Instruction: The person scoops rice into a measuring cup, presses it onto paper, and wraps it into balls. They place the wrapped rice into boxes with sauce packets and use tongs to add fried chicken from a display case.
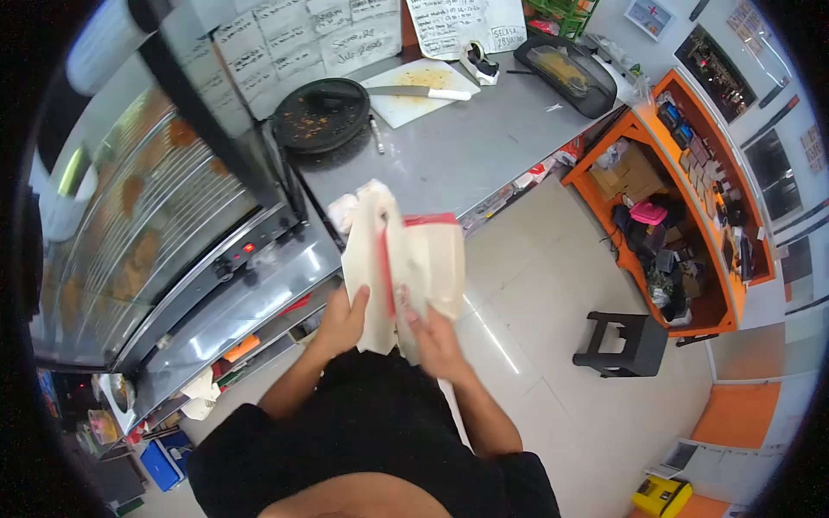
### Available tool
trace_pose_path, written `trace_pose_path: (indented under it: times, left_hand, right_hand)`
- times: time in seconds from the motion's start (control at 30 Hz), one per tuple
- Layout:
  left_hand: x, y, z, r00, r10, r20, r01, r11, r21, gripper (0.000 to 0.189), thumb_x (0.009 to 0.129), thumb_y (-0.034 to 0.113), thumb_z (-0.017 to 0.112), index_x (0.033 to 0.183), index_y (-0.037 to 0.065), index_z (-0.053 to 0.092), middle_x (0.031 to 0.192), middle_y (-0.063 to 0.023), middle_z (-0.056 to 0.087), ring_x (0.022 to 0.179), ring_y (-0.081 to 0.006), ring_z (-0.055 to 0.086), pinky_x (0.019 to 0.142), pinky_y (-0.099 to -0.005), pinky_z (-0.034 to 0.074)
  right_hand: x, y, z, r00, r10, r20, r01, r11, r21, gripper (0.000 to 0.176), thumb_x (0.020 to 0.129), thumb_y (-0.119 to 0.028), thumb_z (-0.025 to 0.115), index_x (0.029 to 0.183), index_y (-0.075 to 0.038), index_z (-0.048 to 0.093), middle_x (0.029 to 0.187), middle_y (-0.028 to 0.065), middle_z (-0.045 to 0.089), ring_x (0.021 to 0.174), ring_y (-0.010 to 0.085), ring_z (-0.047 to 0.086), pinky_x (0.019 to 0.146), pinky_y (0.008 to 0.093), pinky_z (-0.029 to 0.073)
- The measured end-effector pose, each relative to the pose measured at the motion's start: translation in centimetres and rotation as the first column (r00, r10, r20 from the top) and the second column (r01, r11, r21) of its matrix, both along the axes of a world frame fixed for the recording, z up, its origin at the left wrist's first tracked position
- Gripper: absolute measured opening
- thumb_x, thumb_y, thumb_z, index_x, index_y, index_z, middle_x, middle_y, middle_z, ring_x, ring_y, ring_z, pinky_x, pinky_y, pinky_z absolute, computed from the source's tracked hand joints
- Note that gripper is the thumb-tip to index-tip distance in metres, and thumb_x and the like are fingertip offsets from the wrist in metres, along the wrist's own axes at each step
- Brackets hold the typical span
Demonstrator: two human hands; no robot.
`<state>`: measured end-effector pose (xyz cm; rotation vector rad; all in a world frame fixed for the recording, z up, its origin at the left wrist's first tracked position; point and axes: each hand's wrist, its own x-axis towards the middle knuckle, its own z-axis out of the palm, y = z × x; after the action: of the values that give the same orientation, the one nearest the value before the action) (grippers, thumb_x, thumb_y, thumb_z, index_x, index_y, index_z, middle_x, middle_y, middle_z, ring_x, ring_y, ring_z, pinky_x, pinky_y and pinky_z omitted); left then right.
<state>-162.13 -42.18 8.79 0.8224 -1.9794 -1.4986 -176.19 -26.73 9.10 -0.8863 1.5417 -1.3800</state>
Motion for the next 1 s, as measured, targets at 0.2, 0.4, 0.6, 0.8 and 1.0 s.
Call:
trace_pose_path:
  times: [0.2, 0.4, 0.6, 0.8, 1.0]
  left_hand:
    - [-13.1, -7.3, 4.1, 0.936, 0.051, 0.348, -0.001, 0.990, -0.144, 0.033, 0.101, 0.013, 0.046, 0.127, -0.005, 0.055, 0.090, -0.0348, 0.067, 0.087, -0.0537, 0.064, 0.079, -0.0583, 0.050]
    - [-19.5, -14.2, 1.8, 0.865, 0.262, 0.428, -0.170, 0.955, -0.242, 0.036, 0.097, 0.015, 0.049, 0.126, -0.005, 0.057, 0.098, -0.0345, 0.067, 0.090, -0.0550, 0.063, 0.087, -0.0580, 0.049]
    - [-23.5, -16.1, 0.7, 0.753, 0.414, 0.512, -0.413, 0.903, -0.122, 0.042, 0.097, 0.027, 0.056, 0.125, -0.004, 0.062, 0.101, -0.0307, 0.071, 0.098, -0.0475, 0.068, 0.089, -0.0519, 0.052]
    - [-26.8, -15.8, 2.7, 0.702, 0.506, 0.501, -0.560, 0.827, -0.050, 0.053, 0.098, 0.037, 0.060, 0.135, 0.000, 0.060, 0.106, -0.0288, 0.072, 0.102, -0.0431, 0.070, 0.092, -0.0469, 0.053]
    - [-25.5, -15.1, 2.3, 0.671, 0.565, 0.480, -0.595, 0.797, -0.105, 0.057, 0.099, 0.045, 0.059, 0.135, 0.002, 0.061, 0.108, -0.0272, 0.072, 0.106, -0.0419, 0.069, 0.093, -0.0452, 0.053]
  right_hand:
    - [-17.1, -0.5, 5.4, 0.850, -0.397, 0.345, 0.452, 0.887, -0.093, 0.039, 0.097, -0.018, 0.064, 0.128, 0.006, 0.059, 0.118, 0.0142, 0.069, 0.104, 0.0204, 0.067, 0.093, 0.0345, 0.051]
    - [-34.5, -6.2, 8.5, 0.846, -0.440, 0.300, 0.496, 0.856, -0.144, 0.040, 0.095, -0.011, 0.065, 0.129, 0.009, 0.057, 0.119, 0.0180, 0.068, 0.104, 0.0223, 0.067, 0.093, 0.0340, 0.052]
    - [-43.8, -21.7, 3.9, 0.901, 0.293, -0.320, -0.276, 0.956, 0.097, 0.031, 0.106, -0.022, 0.051, 0.124, 0.002, 0.061, 0.087, 0.0051, 0.066, 0.063, 0.0134, 0.058, 0.057, 0.0308, 0.050]
    - [-39.1, -29.4, -2.5, 0.828, 0.544, -0.137, -0.533, 0.839, 0.112, 0.043, 0.104, -0.029, 0.054, 0.134, 0.002, 0.057, 0.110, 0.0162, 0.071, 0.082, 0.0168, 0.068, 0.078, 0.0322, 0.054]
    - [-37.2, -32.2, -0.3, 0.826, 0.555, -0.096, -0.527, 0.822, 0.217, 0.057, 0.103, -0.037, 0.057, 0.142, 0.004, 0.052, 0.118, 0.0204, 0.071, 0.096, 0.0240, 0.068, 0.089, 0.0357, 0.053]
